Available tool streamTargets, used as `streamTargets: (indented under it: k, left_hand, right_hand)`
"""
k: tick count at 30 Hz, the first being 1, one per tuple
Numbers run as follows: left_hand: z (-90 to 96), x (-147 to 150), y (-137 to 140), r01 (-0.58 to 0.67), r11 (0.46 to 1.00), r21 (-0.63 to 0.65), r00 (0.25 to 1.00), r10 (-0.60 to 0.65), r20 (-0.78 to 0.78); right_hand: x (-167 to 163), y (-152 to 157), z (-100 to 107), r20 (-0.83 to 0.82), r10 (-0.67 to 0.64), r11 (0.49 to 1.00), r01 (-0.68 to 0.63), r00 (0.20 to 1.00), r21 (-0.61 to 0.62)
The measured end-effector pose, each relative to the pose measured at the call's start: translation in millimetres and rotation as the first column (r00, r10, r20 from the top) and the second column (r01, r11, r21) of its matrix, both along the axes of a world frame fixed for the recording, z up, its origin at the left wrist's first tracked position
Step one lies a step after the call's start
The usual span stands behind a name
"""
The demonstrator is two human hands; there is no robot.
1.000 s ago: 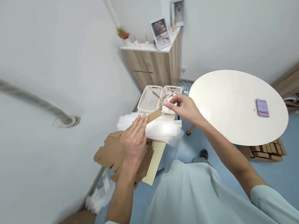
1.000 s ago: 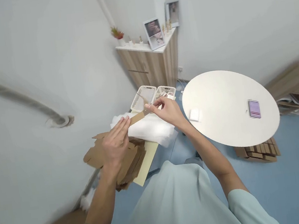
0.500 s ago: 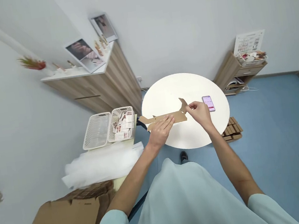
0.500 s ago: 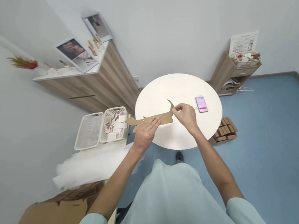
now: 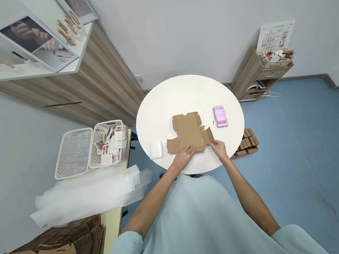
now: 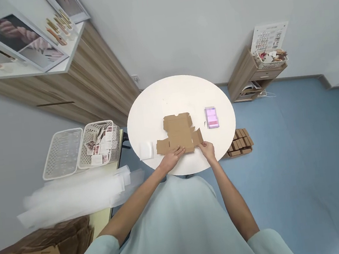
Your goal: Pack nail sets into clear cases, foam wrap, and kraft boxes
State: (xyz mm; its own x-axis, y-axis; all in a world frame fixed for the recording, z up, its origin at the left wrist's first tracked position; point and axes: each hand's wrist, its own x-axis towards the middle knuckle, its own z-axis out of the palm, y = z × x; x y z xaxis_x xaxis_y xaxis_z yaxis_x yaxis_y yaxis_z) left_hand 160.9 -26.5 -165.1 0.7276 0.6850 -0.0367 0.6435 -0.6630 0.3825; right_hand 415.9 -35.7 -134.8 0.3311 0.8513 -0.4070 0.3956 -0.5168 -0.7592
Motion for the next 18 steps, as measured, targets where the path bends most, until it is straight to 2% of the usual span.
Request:
streamTargets:
  k: [3,6,8,10,12,14,16,18]
  left_hand:
    - [-18.4,5.5,-5.1,0.005,0.996,-0.088,0.998,-0.011,-0.06]
    - [-29.1,4.4,-7.3,-0.001,0.99,-0.139,0.999,-0.006,-0.048]
    - [-31.9,-2.3,-7.2,-0.026,0.989,-0.148,0.999,0.023,-0.023]
    - [-31.3,-14.2,-6.5,-0.091,0.984,-0.152,0.996,0.09,-0.011]
    - [-27.8,-29.5,-6.3,-0.181,0.969,-0.168,0.983,0.181,-0.014]
    - [-22.1,-44.4,-7.0,-0.249,0.949,-0.194,0.968,0.249,-0.021]
    - [-15.7,-55.4,-8.4,-0.265,0.939,-0.217,0.963,0.269,-0.012]
    - [-10.1,-61.0,-9.9,-0.266,0.934,-0.237,0.96,0.278,0.02]
  right_hand:
    - [4.8,-6.7,-22.2,0.016,0.029,0.996,-0.027,0.999,-0.08]
    - [13.4,-7.6,-29.0,0.037,0.045,0.989,-0.039,0.998,-0.144]
    - [19.6,-3.5,-25.8,0.091,0.052,0.988,-0.038,0.995,-0.152]
    - [22.1,5.4,-17.8,0.199,0.067,0.994,-0.049,0.978,-0.094]
    - [17.9,19.5,-7.4,0.306,0.105,0.994,-0.11,0.946,-0.001]
    - [6.4,38.3,2.6,0.323,0.2,0.973,-0.227,0.925,0.047]
    - [-10.2,59.4,9.6,0.3,0.32,0.94,-0.342,0.898,0.021]
    - [-27.4,79.5,12.6,0.283,0.415,0.907,-0.416,0.865,-0.059]
